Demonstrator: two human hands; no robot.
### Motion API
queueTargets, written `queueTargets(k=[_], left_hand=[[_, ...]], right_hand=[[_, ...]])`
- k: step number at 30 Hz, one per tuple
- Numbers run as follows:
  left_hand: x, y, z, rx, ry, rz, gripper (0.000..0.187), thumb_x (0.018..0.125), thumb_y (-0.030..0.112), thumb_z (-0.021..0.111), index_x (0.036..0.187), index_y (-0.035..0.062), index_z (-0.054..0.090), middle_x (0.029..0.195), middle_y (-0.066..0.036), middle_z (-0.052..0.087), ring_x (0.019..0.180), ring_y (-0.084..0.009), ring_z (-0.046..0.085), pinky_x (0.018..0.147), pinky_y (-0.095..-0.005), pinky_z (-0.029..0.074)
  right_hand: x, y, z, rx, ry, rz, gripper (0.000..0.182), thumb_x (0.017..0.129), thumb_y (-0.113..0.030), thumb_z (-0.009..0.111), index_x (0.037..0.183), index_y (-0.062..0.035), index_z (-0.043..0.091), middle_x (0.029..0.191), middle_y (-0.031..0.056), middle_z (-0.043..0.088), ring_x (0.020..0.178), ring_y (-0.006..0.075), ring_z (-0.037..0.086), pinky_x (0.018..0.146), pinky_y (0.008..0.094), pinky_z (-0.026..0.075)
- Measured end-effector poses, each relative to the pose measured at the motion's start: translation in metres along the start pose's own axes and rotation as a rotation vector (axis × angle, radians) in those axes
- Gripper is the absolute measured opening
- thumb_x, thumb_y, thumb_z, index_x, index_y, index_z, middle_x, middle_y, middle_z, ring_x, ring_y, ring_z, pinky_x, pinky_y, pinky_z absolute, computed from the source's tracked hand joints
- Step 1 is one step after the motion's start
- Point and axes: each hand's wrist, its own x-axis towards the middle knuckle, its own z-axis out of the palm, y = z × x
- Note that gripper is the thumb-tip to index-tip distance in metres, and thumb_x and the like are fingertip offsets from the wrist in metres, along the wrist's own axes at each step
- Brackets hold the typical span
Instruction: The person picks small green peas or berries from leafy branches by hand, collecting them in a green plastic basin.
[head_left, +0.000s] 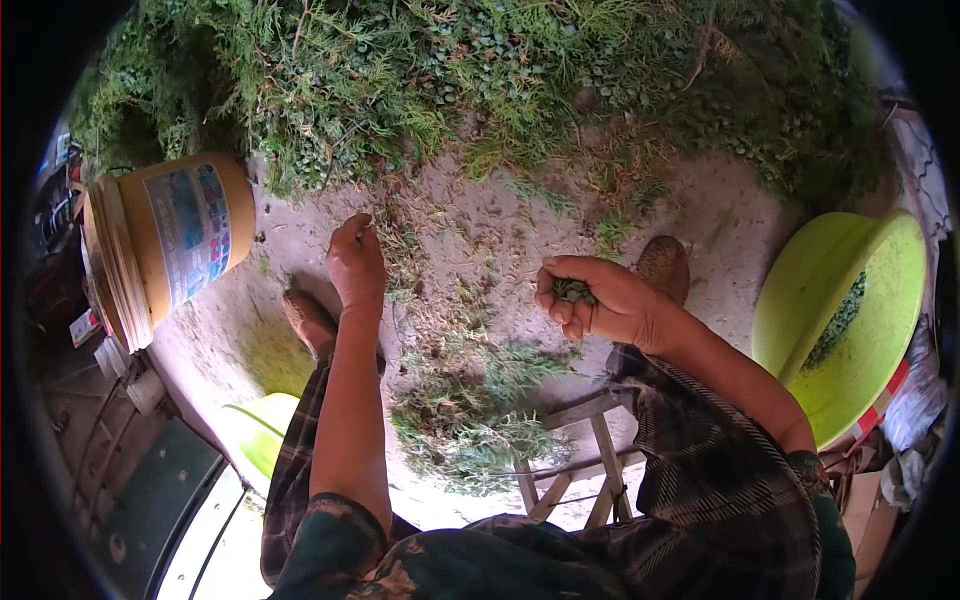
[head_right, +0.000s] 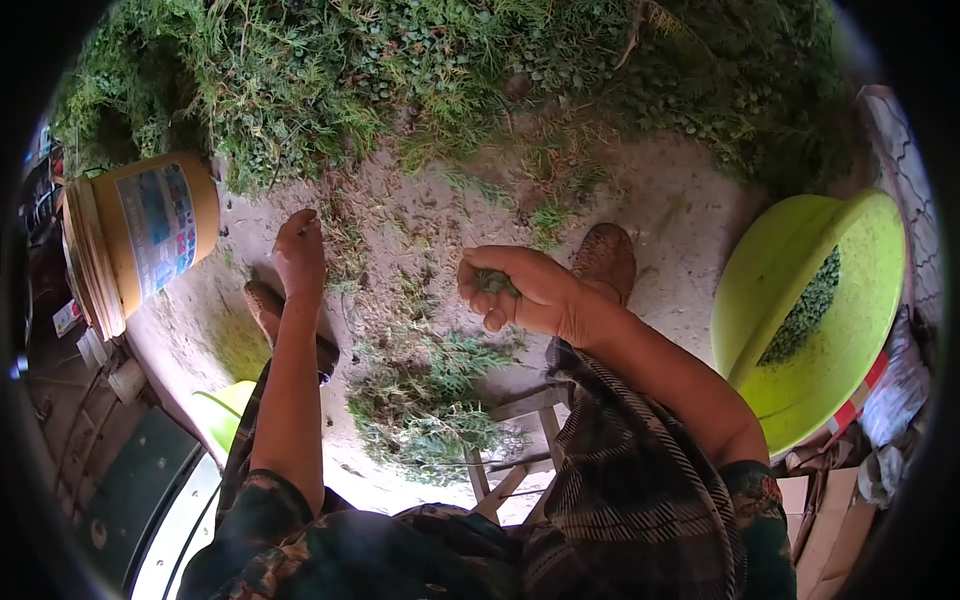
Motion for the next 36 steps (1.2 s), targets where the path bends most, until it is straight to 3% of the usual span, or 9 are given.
queueTargets(k=[6,9,16,19,21,26,30,32,36], left_hand=[[0.002,-0.006,0.006,0.128,-0.016,0.005,0.018,0.073,0.016,0.062,0.088,0.0059,0.064,0.081,-0.017,0.064,0.075,-0.0351,0.061,0.070,-0.0402,0.049],[-0.007,-0.014,-0.002,0.078,0.084,-0.074,0.015,0.073,0.012,0.060,0.086,0.0049,0.064,0.079,-0.016,0.064,0.070,-0.0332,0.062,0.066,-0.0379,0.050],[0.052,-0.093,-0.053,-0.379,0.351,-0.636,0.015,0.080,0.007,0.059,0.089,-0.0034,0.064,0.070,-0.007,0.062,0.061,-0.0130,0.061,0.048,-0.0238,0.046],[0.104,-0.156,-0.054,-0.437,0.390,-0.586,0.015,0.080,0.012,0.060,0.088,0.0010,0.066,0.072,-0.011,0.065,0.064,-0.0203,0.064,0.053,-0.0306,0.050],[0.131,-0.185,-0.050,0.447,0.356,-0.123,0.017,0.080,0.020,0.061,0.089,0.0078,0.067,0.080,-0.016,0.067,0.074,-0.0301,0.065,0.065,-0.0384,0.051],[0.132,-0.138,-0.043,0.322,0.219,-0.311,0.013,0.080,0.020,0.059,0.086,0.0110,0.067,0.088,-0.017,0.066,0.085,-0.0350,0.063,0.076,-0.0443,0.048],[0.100,-0.153,-0.040,0.319,0.330,-0.122,0.010,0.077,0.012,0.061,0.084,0.0088,0.067,0.084,-0.015,0.067,0.077,-0.0317,0.064,0.070,-0.0409,0.050],[0.079,-0.149,-0.042,0.108,0.325,-0.228,0.011,0.075,0.011,0.062,0.083,0.0063,0.067,0.081,-0.012,0.067,0.072,-0.0273,0.064,0.068,-0.0381,0.050],[0.049,-0.137,-0.051,-1.158,0.249,-0.557,0.019,0.081,0.011,0.060,0.100,0.0063,0.061,0.076,-0.005,0.060,0.066,-0.0143,0.057,0.058,-0.0266,0.048]], right_hand=[[0.001,0.000,0.005,-0.076,0.078,-0.016,0.029,0.093,-0.026,0.047,0.084,-0.0002,0.057,0.075,0.0084,0.059,0.059,0.0139,0.055,0.049,0.0313,0.047],[0.000,0.000,0.004,-0.081,0.133,-0.037,0.027,0.093,-0.026,0.048,0.089,-0.0009,0.058,0.081,0.0101,0.061,0.069,0.0171,0.063,0.059,0.0368,0.054],[-0.007,0.000,0.004,-0.115,0.171,-0.082,0.027,0.093,-0.028,0.049,0.087,-0.0037,0.058,0.088,0.0123,0.060,0.072,0.0178,0.062,0.064,0.0367,0.057],[-0.010,0.000,-0.005,-0.103,0.223,-0.085,0.026,0.093,-0.028,0.049,0.087,-0.0040,0.057,0.092,0.0129,0.059,0.076,0.0193,0.063,0.065,0.0373,0.056],[-0.011,0.001,-0.003,-0.112,0.244,-0.086,0.026,0.093,-0.028,0.049,0.087,-0.0039,0.057,0.092,0.0132,0.059,0.076,0.0196,0.063,0.065,0.0372,0.057],[-0.009,-0.003,0.007,-0.160,0.322,-0.099,0.027,0.092,-0.028,0.050,0.088,-0.0021,0.058,0.089,0.0122,0.062,0.075,0.0193,0.063,0.065,0.0372,0.055],[-0.004,-0.005,0.013,-0.183,0.312,-0.100,0.027,0.092,-0.028,0.050,0.089,-0.0020,0.057,0.089,0.0123,0.062,0.075,0.0196,0.064,0.065,0.0372,0.056],[-0.003,-0.003,0.013,-0.182,0.293,-0.106,0.026,0.092,-0.027,0.050,0.089,-0.0021,0.057,0.089,0.0119,0.062,0.075,0.0195,0.064,0.065,0.0374,0.055],[-0.008,-0.004,0.013,-0.167,0.329,-0.097,0.026,0.092,-0.027,0.050,0.089,-0.0025,0.057,0.091,0.0130,0.061,0.075,0.0201,0.063,0.066,0.0374,0.056]])
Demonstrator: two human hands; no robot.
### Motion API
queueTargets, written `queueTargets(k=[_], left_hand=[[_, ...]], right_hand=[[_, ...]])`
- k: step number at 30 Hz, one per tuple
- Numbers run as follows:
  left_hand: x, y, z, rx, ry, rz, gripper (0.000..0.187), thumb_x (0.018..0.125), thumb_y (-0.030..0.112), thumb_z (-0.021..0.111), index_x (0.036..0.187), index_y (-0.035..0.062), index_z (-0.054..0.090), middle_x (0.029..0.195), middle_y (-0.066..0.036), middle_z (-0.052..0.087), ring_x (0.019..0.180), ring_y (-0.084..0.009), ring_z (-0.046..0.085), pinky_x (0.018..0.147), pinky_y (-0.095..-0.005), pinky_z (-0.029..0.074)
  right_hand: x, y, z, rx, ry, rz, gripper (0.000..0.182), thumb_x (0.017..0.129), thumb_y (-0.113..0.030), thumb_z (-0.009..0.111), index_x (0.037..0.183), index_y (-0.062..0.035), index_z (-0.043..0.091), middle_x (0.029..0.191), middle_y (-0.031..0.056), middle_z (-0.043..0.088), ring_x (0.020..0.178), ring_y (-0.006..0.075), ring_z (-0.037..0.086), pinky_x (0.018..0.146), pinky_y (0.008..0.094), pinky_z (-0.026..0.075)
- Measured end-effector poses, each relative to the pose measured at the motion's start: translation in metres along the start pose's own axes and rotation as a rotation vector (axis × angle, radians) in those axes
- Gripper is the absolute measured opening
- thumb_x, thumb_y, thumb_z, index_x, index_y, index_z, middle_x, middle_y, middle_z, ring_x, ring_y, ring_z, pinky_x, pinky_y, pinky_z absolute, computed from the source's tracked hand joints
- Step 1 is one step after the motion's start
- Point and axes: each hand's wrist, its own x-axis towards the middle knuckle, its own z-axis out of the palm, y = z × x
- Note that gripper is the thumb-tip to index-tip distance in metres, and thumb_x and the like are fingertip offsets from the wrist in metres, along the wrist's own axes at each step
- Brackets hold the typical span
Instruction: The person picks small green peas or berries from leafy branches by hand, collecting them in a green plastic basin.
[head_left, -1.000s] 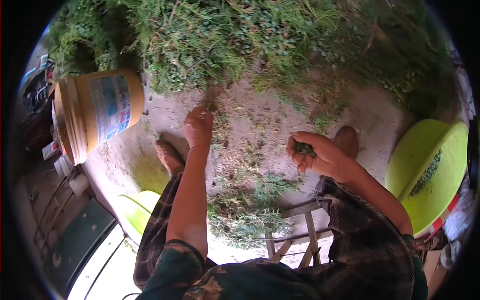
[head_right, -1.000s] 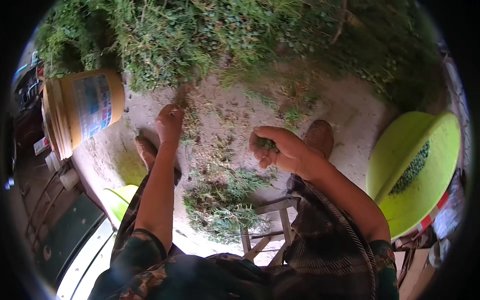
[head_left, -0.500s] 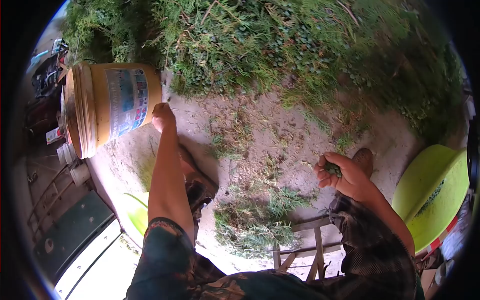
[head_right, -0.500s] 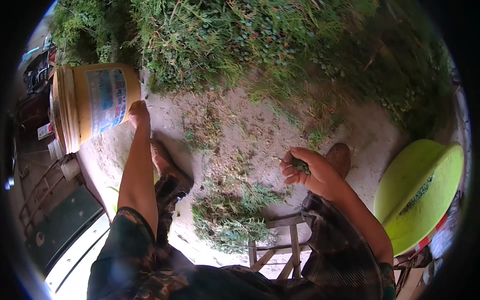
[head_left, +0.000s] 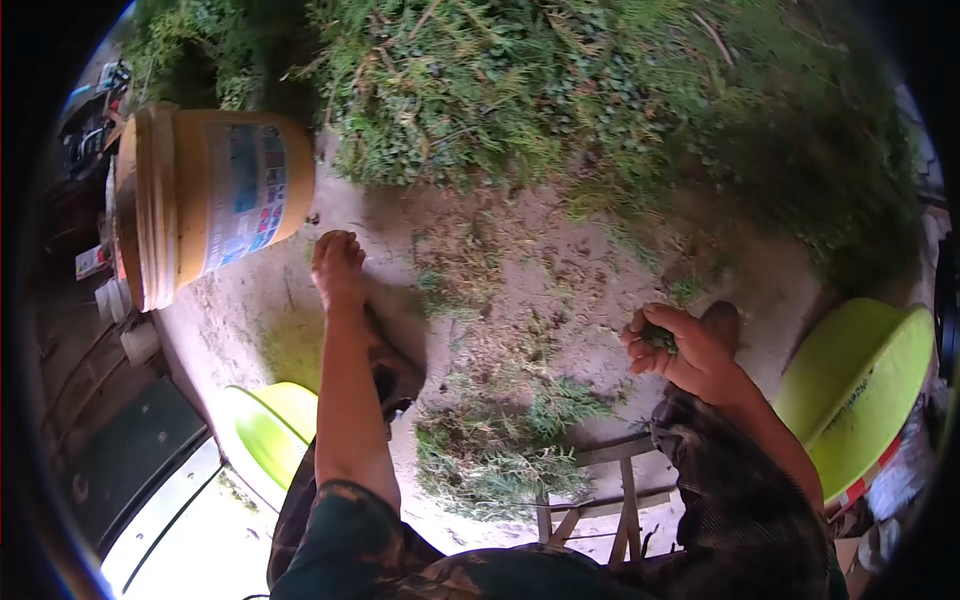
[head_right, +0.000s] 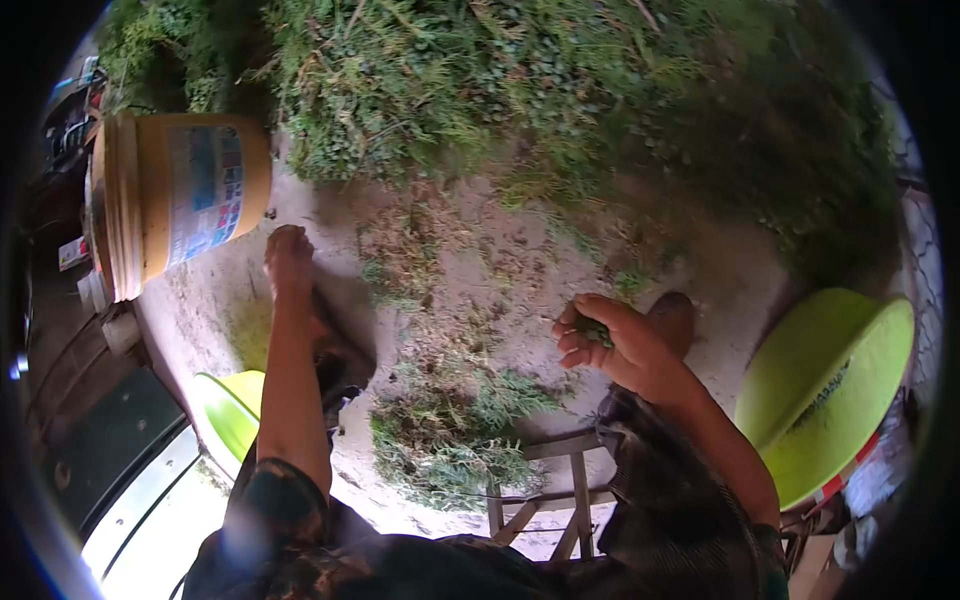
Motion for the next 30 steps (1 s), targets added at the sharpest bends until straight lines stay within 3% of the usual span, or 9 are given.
queueTargets(k=[7,10,12,13,18,20,22,25,30], left_hand=[[-0.101,0.020,0.099,-0.433,-0.431,-0.375,0.021,0.082,0.012,0.062,0.103,0.0069,0.058,0.080,-0.004,0.059,0.067,-0.0151,0.057,0.056,-0.0262,0.047],[-0.076,-0.012,0.129,-0.071,-0.303,-0.219,0.023,0.077,0.013,0.066,0.099,0.0059,0.062,0.077,-0.004,0.061,0.065,-0.0168,0.057,0.056,-0.0288,0.047],[-0.061,-0.026,0.140,0.769,-0.204,0.381,0.023,0.071,0.014,0.070,0.091,0.0026,0.065,0.075,-0.007,0.063,0.065,-0.0198,0.060,0.060,-0.0315,0.047],[-0.072,-0.019,0.156,0.913,-0.139,0.481,0.022,0.069,0.015,0.071,0.083,-0.0011,0.066,0.074,-0.011,0.065,0.067,-0.0215,0.061,0.065,-0.0334,0.048],[-0.064,-0.039,0.148,0.880,-0.188,0.610,0.021,0.074,0.013,0.067,0.088,-0.0006,0.064,0.076,-0.011,0.065,0.067,-0.0203,0.062,0.062,-0.0324,0.049],[-0.079,-0.032,0.147,0.384,-0.092,-0.034,0.019,0.079,0.012,0.064,0.094,0.0007,0.061,0.077,-0.009,0.063,0.065,-0.0165,0.061,0.055,-0.0272,0.049],[-0.089,-0.025,0.149,0.223,-0.132,-0.113,0.018,0.082,0.010,0.061,0.097,0.0022,0.058,0.078,-0.008,0.061,0.064,-0.0130,0.059,0.051,-0.0223,0.048],[-0.097,-0.023,0.159,0.247,-0.215,-0.038,0.019,0.080,0.010,0.063,0.096,0.0009,0.062,0.078,-0.007,0.063,0.065,-0.0143,0.060,0.054,-0.0256,0.049],[-0.083,-0.027,0.183,1.053,-0.207,0.526,0.023,0.077,0.011,0.064,0.097,0.0000,0.067,0.083,-0.007,0.067,0.070,-0.0165,0.063,0.060,-0.0287,0.050]], right_hand=[[0.010,0.001,-0.001,0.039,-0.098,-0.015,0.030,0.093,-0.028,0.049,0.090,-0.0005,0.059,0.089,0.0128,0.063,0.074,0.0187,0.065,0.067,0.0381,0.056],[0.008,0.000,-0.004,0.059,-0.119,-0.030,0.030,0.093,-0.028,0.049,0.091,0.0001,0.059,0.089,0.0132,0.063,0.074,0.0190,0.065,0.067,0.0386,0.056],[0.005,-0.001,-0.004,0.036,-0.111,-0.043,0.030,0.093,-0.028,0.049,0.091,0.0003,0.059,0.088,0.0133,0.063,0.074,0.0194,0.065,0.067,0.0389,0.056],[0.005,-0.001,-0.005,0.041,-0.109,-0.048,0.030,0.093,-0.028,0.049,0.091,0.0003,0.059,0.088,0.0133,0.063,0.074,0.0194,0.065,0.067,0.0389,0.056],[0.005,-0.001,-0.011,0.079,-0.143,-0.038,0.028,0.094,-0.026,0.047,0.089,-0.0005,0.059,0.090,0.0141,0.062,0.073,0.0196,0.063,0.066,0.0373,0.056],[0.004,-0.002,-0.012,0.087,-0.151,-0.045,0.028,0.094,-0.026,0.047,0.089,-0.0004,0.058,0.090,0.0141,0.061,0.073,0.0196,0.064,0.066,0.0372,0.056],[0.002,-0.002,-0.013,0.096,-0.159,-0.048,0.028,0.094,-0.026,0.047,0.089,-0.0004,0.058,0.090,0.0140,0.061,0.073,0.0196,0.064,0.067,0.0372,0.056],[-0.001,-0.003,-0.014,0.091,-0.154,-0.053,0.027,0.094,-0.025,0.048,0.089,-0.0003,0.058,0.090,0.0138,0.061,0.073,0.0195,0.063,0.067,0.0368,0.056],[-0.001,-0.001,-0.016,0.108,-0.147,-0.071,0.028,0.093,-0.026,0.049,0.091,0.0008,0.059,0.087,0.0126,0.062,0.074,0.0202,0.063,0.067,0.0391,0.056]])
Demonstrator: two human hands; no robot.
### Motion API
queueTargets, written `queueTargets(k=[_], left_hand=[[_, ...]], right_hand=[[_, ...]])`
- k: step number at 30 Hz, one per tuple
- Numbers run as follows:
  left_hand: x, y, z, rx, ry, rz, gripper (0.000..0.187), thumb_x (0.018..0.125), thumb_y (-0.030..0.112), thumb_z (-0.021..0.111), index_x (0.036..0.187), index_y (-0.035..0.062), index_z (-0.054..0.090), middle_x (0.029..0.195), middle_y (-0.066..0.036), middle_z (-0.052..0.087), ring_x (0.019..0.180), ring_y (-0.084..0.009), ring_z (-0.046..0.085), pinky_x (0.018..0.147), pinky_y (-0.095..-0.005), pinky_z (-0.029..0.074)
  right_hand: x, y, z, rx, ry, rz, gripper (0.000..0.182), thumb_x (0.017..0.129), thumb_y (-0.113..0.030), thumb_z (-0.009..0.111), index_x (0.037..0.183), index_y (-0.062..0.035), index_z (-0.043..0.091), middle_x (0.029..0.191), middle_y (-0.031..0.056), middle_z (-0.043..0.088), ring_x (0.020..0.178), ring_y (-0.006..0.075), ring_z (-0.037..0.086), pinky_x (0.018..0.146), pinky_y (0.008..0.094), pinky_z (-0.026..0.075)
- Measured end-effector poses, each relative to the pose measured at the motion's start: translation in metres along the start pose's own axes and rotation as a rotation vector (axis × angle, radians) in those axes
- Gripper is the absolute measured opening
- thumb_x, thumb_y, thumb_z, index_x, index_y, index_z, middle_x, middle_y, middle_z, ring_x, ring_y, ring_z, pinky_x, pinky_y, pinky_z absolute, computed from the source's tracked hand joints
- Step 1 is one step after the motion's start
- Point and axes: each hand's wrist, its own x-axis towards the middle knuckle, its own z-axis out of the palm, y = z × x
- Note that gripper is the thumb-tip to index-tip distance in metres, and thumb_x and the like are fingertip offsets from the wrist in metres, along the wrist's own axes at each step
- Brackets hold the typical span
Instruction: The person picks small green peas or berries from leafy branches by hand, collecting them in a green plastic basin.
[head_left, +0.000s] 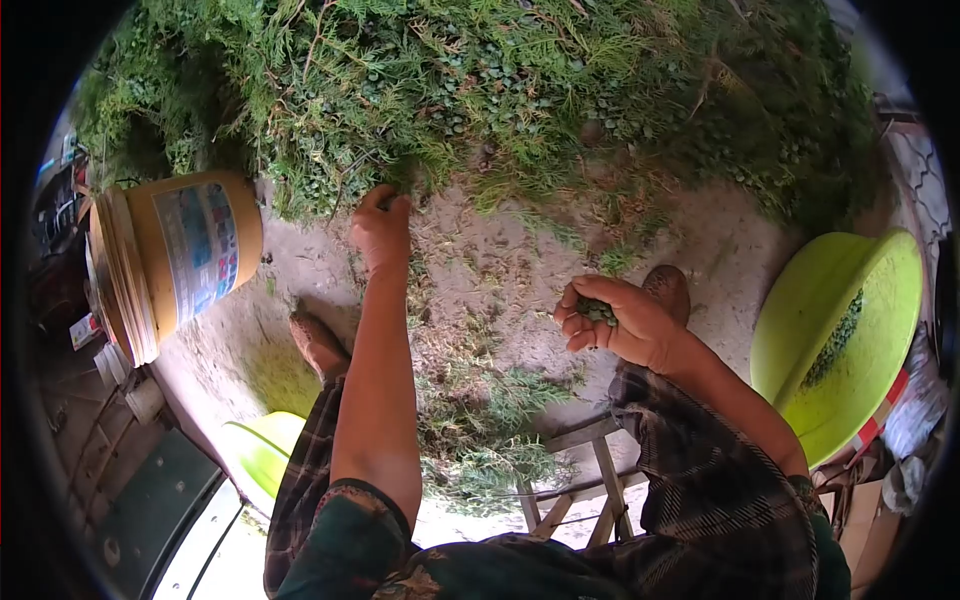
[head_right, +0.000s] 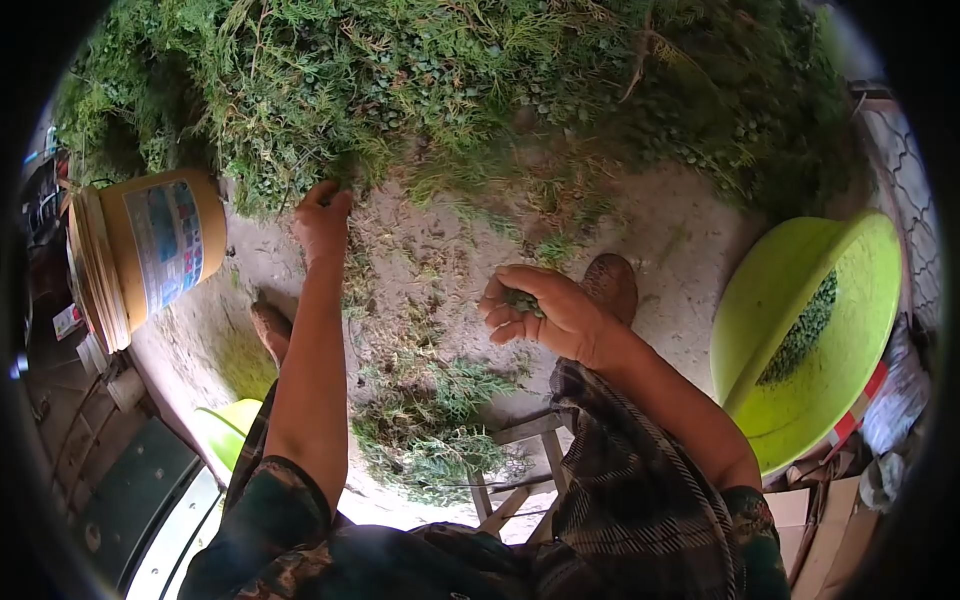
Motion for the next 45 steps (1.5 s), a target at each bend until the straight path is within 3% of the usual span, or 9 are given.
queueTargets(k=[4,7,11,22,34,35,36,39,45], left_hand=[[0.003,-0.003,-0.002,-0.060,0.037,-0.042,0.019,0.078,0.010,0.062,0.094,0.0008,0.065,0.084,-0.009,0.066,0.069,-0.0173,0.063,0.057,-0.0286,0.050],[-0.013,-0.003,-0.022,-1.144,-0.046,-0.525,0.013,0.079,0.003,0.056,0.093,0.0041,0.055,0.081,-0.010,0.062,0.064,-0.0158,0.060,0.049,-0.0267,0.050],[-0.023,-0.029,-0.025,-1.200,-0.136,-0.533,0.018,0.078,0.001,0.056,0.096,0.0028,0.055,0.078,-0.010,0.061,0.062,-0.0151,0.059,0.049,-0.0268,0.050],[-0.025,-0.014,-0.013,-0.009,-0.083,-0.103,0.021,0.072,0.007,0.059,0.091,0.0012,0.067,0.080,-0.018,0.066,0.068,-0.0274,0.065,0.063,-0.0359,0.051],[-0.006,-0.003,-0.010,0.302,-0.048,0.180,0.017,0.074,0.017,0.064,0.086,0.0062,0.070,0.073,-0.018,0.066,0.067,-0.0301,0.065,0.064,-0.0380,0.051],[-0.004,-0.007,-0.015,-0.031,-0.226,-0.255,0.019,0.076,0.016,0.063,0.090,0.0043,0.067,0.075,-0.012,0.067,0.065,-0.0232,0.064,0.060,-0.0353,0.051],[-0.004,-0.012,-0.020,-0.032,-0.228,-0.249,0.019,0.076,0.016,0.063,0.090,0.0043,0.067,0.075,-0.012,0.067,0.065,-0.0232,0.064,0.060,-0.0353,0.051],[-0.024,-0.023,-0.043,-1.582,-0.607,-0.576,0.023,0.079,0.007,0.059,0.101,0.0012,0.055,0.091,-0.009,0.060,0.083,-0.0226,0.062,0.069,-0.0343,0.055],[-0.087,0.131,-0.048,-1.762,-0.897,-0.421,0.026,0.080,0.009,0.055,0.104,-0.0019,0.055,0.109,-0.018,0.055,0.102,-0.0278,0.056,0.088,-0.0370,0.049]], right_hand=[[0.002,-0.002,0.001,0.008,-0.013,0.000,0.028,0.093,-0.026,0.049,0.091,0.0004,0.059,0.087,0.0123,0.062,0.074,0.0199,0.063,0.067,0.0387,0.056],[0.001,-0.002,0.002,0.009,-0.019,0.000,0.027,0.093,-0.025,0.049,0.091,0.0003,0.059,0.088,0.0122,0.062,0.075,0.0196,0.063,0.067,0.0381,0.056],[-0.001,-0.001,0.004,-0.007,-0.014,-0.005,0.028,0.093,-0.025,0.049,0.090,0.0004,0.059,0.088,0.0121,0.062,0.075,0.0190,0.063,0.067,0.0376,0.056],[0.003,0.000,-0.002,0.002,0.001,-0.014,0.025,0.094,-0.025,0.048,0.089,-0.0019,0.058,0.088,0.0129,0.062,0.071,0.0183,0.064,0.065,0.0368,0.057],[0.003,0.002,-0.002,-0.009,0.021,-0.018,0.027,0.091,-0.026,0.052,0.091,0.0003,0.059,0.086,0.0123,0.062,0.072,0.0188,0.062,0.066,0.0381,0.056],[0.002,0.000,-0.001,-0.012,0.018,-0.011,0.027,0.091,-0.026,0.052,0.090,0.0002,0.059,0.086,0.0124,0.062,0.072,0.0190,0.062,0.066,0.0381,0.056],[0.002,-0.001,-0.001,-0.014,0.016,-0.005,0.027,0.091,-0.025,0.052,0.090,0.0001,0.059,0.087,0.0126,0.062,0.072,0.0191,0.062,0.066,0.0380,0.055],[0.003,0.002,-0.005,-0.002,0.000,-0.014,0.027,0.091,-0.026,0.052,0.090,-0.0001,0.059,0.087,0.0124,0.062,0.072,0.0195,0.062,0.066,0.0382,0.055],[0.003,0.001,-0.005,-0.056,-0.010,0.009,0.028,0.091,-0.027,0.052,0.091,0.0000,0.059,0.088,0.0122,0.062,0.077,0.0218,0.062,0.070,0.0399,0.054]])
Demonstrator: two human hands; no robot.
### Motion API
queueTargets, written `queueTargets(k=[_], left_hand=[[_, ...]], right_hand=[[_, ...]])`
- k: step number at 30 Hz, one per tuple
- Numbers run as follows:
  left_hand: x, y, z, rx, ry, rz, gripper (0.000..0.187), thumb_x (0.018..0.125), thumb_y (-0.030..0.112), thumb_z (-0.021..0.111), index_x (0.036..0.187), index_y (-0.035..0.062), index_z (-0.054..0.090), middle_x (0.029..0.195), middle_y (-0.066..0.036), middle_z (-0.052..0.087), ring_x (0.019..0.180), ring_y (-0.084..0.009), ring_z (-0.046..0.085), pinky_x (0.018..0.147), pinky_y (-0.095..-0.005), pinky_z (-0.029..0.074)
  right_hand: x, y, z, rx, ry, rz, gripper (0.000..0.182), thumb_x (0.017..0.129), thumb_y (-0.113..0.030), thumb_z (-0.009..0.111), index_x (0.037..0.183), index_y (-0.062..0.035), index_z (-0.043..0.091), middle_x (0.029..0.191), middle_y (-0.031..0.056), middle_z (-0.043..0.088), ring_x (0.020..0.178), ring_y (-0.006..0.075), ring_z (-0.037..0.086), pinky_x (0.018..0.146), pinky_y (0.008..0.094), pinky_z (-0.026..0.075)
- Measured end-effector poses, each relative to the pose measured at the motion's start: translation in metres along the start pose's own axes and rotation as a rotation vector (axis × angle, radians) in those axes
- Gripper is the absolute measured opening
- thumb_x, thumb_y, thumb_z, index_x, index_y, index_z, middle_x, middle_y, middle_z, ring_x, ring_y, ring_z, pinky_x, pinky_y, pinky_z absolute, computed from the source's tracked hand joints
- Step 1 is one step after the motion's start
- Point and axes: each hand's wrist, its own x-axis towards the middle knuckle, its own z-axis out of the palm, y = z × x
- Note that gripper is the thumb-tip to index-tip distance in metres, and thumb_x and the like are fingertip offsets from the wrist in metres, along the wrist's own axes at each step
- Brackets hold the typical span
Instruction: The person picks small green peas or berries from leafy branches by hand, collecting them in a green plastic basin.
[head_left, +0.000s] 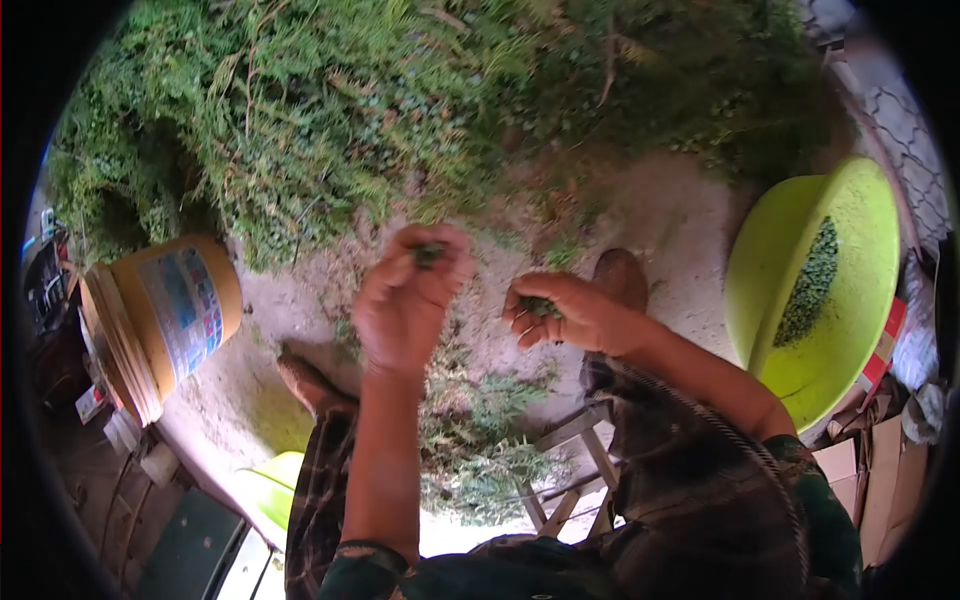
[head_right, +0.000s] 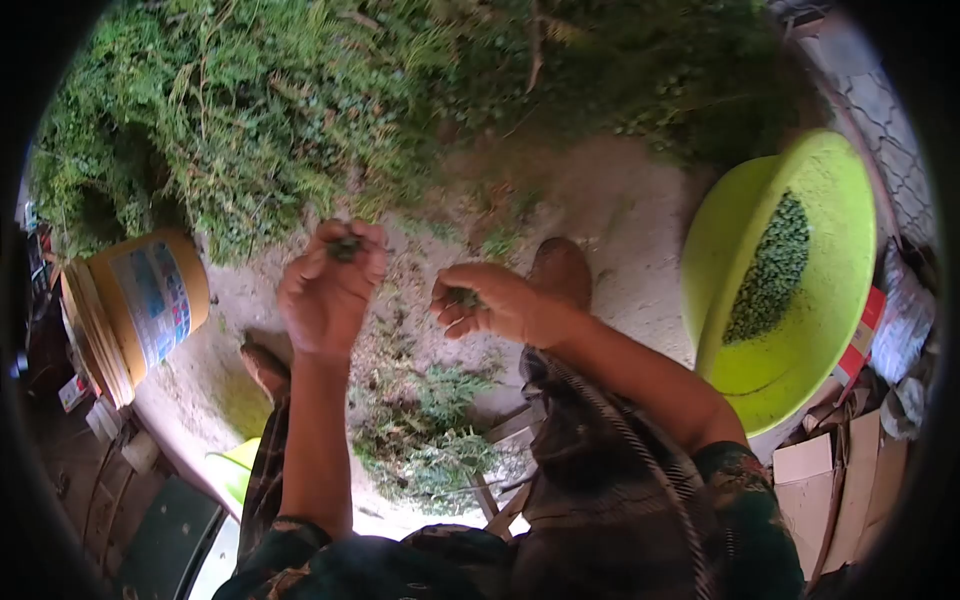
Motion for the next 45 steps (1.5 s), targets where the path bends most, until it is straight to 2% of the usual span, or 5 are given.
queueTargets(k=[7,17,29,36,45], left_hand=[[-0.012,-0.071,0.150,0.919,-0.383,0.156,0.043,0.091,0.019,0.049,0.129,-0.0003,0.043,0.126,-0.013,0.051,0.109,-0.0211,0.055,0.092,-0.0322,0.043],[0.031,0.018,-0.118,2.053,0.956,0.287,0.018,0.077,0.013,0.061,0.094,0.0102,0.068,0.088,-0.015,0.067,0.073,-0.0326,0.065,0.065,-0.0407,0.052],[-0.025,-0.012,-0.043,1.444,0.179,0.168,0.021,0.083,0.009,0.063,0.103,0.0047,0.062,0.087,-0.007,0.066,0.076,-0.0147,0.061,0.068,-0.0295,0.048],[0.039,0.062,-0.125,2.135,0.937,0.345,0.039,0.084,0.017,0.061,0.120,0.0055,0.054,0.126,-0.028,0.044,0.109,-0.0397,0.052,0.084,-0.0460,0.049],[-0.006,0.026,-0.150,2.002,0.667,0.657,0.020,0.080,-0.004,0.054,0.096,0.0023,0.065,0.102,-0.014,0.063,0.096,-0.0276,0.060,0.085,-0.0397,0.049]], right_hand=[[-0.003,-0.003,0.007,-0.043,0.015,0.027,0.028,0.093,-0.028,0.050,0.093,-0.0009,0.059,0.090,0.0103,0.061,0.078,0.0186,0.060,0.066,0.0400,0.054],[-0.006,-0.001,-0.004,0.036,0.040,-0.049,0.030,0.094,-0.027,0.047,0.090,0.0002,0.059,0.086,0.0116,0.063,0.074,0.0187,0.064,0.067,0.0381,0.056],[0.001,-0.010,0.027,0.203,0.111,0.018,0.028,0.094,-0.026,0.048,0.097,-0.0002,0.059,0.094,0.0120,0.063,0.084,0.0219,0.065,0.076,0.0452,0.055],[0.010,0.000,0.002,0.171,-0.092,0.032,0.030,0.093,-0.026,0.048,0.094,0.0015,0.059,0.092,0.0128,0.062,0.085,0.0235,0.063,0.076,0.0443,0.055],[0.005,-0.002,0.004,0.122,-0.043,0.007,0.030,0.094,-0.026,0.047,0.092,0.0020,0.059,0.088,0.0124,0.062,0.078,0.0209,0.063,0.073,0.0411,0.056]])
